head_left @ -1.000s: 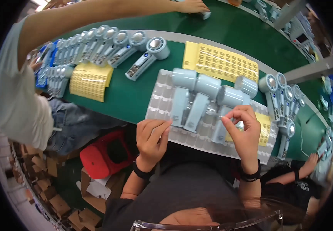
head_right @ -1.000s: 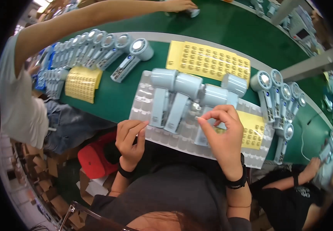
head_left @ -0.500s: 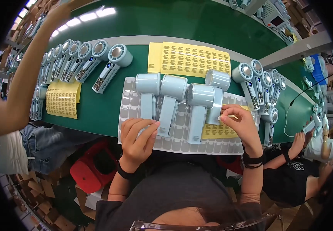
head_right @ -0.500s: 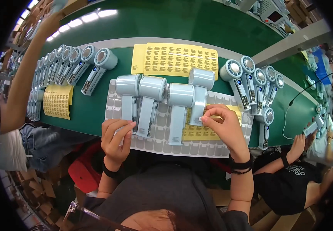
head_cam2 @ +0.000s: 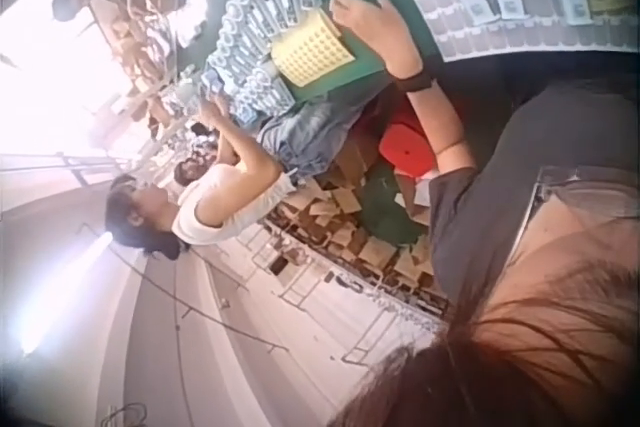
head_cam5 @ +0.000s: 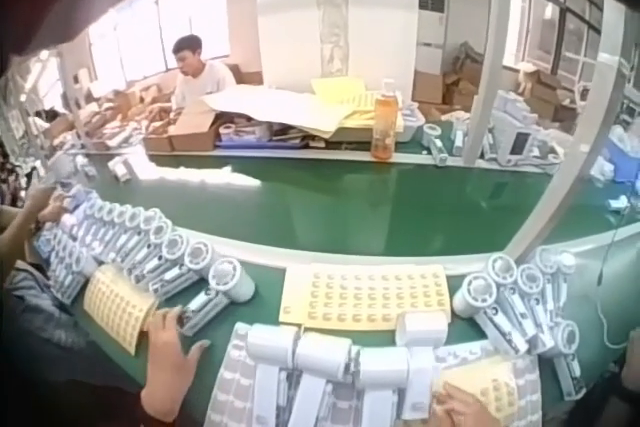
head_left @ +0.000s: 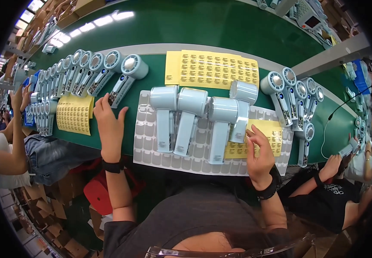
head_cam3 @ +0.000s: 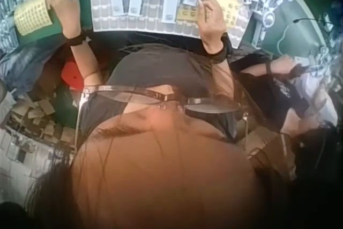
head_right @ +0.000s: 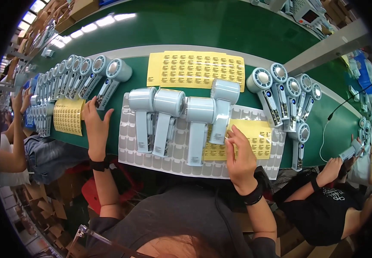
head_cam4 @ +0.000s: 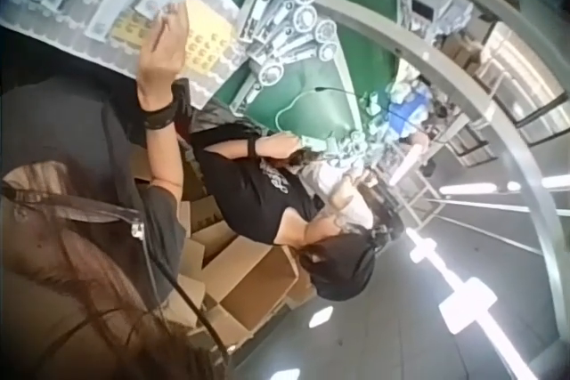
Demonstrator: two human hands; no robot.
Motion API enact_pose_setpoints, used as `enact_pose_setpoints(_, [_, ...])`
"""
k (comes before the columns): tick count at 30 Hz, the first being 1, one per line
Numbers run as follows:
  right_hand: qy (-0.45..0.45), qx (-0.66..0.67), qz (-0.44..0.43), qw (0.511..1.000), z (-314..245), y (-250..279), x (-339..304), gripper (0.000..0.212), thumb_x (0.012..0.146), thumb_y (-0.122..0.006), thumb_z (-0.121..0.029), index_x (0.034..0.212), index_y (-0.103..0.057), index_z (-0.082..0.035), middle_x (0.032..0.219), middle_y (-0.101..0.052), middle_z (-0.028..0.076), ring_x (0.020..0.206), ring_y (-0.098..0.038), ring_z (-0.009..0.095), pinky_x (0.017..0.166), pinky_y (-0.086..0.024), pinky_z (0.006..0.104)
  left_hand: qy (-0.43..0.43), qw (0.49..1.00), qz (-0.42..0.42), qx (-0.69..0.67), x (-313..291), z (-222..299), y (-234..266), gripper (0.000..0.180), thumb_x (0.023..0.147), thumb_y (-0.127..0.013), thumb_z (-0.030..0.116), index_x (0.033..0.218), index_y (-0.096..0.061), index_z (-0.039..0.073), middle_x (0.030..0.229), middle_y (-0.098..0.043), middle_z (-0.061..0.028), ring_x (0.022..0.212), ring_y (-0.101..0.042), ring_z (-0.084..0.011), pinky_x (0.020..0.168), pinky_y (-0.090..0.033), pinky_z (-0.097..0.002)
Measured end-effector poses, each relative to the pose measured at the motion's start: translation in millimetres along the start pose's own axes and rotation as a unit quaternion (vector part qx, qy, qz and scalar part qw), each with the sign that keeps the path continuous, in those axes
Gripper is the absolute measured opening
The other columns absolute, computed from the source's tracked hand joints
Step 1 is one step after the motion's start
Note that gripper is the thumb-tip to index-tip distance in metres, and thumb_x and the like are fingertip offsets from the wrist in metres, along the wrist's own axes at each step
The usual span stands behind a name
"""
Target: The person peels stickers from a sheet and applies them to the bottom of handheld fans. The person picks up a fan, applies a sticker, and places the fan onto a white mat, repeating the process.
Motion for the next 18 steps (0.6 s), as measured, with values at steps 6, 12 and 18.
enact_pose_setpoints(6, [-0.178,0.107,-0.005,0.978,34.3,19.8,-1.7,0.010,0.085,-0.067,0.005,0.092,-0.061,0.002,0.119,-0.057,0.015,0.095,-0.066,0.022,0.078,-0.054,0.0274,0.104,0.981,-0.087,-0.136,-3.8,-17.9,-17.2,0.030,0.087,-0.070,0.005,0.114,-0.060,-0.004,0.116,-0.060,-0.0178,0.105,-0.062,-0.0306,0.089,-0.053,-0.0384])
enact_pose_setpoints(12, [-0.144,0.004,-0.086,0.986,38.2,12.9,-1.4,0.010,0.082,-0.069,0.003,0.088,-0.061,0.002,0.117,-0.053,0.014,0.092,-0.063,0.020,0.079,-0.052,0.0288,0.115,0.958,0.086,-0.247,-36.3,8.7,16.7,0.038,0.082,-0.072,-0.004,0.117,-0.059,-0.001,0.116,-0.061,-0.0176,0.105,-0.063,-0.0308,0.085,-0.055,-0.0389])
enact_pose_setpoints(18, [-0.091,-0.052,-0.083,0.991,31.7,14.2,-2.1,0.009,0.083,-0.069,0.002,0.087,-0.061,0.001,0.120,-0.053,0.014,0.102,-0.060,0.021,0.085,-0.051,0.0309,-0.182,0.955,0.159,-0.171,-68.4,86.3,60.5,0.043,0.078,-0.072,-0.009,0.117,-0.058,0.001,0.116,-0.056,-0.0143,0.104,-0.061,-0.0333,0.087,-0.057,-0.0407])
Point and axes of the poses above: each hand's wrist, its own x-axis towards the middle knuckle, its own y-axis out of the back of the hand, z = x × y, the point moved 6 cm from there along x, towards the middle knuckle
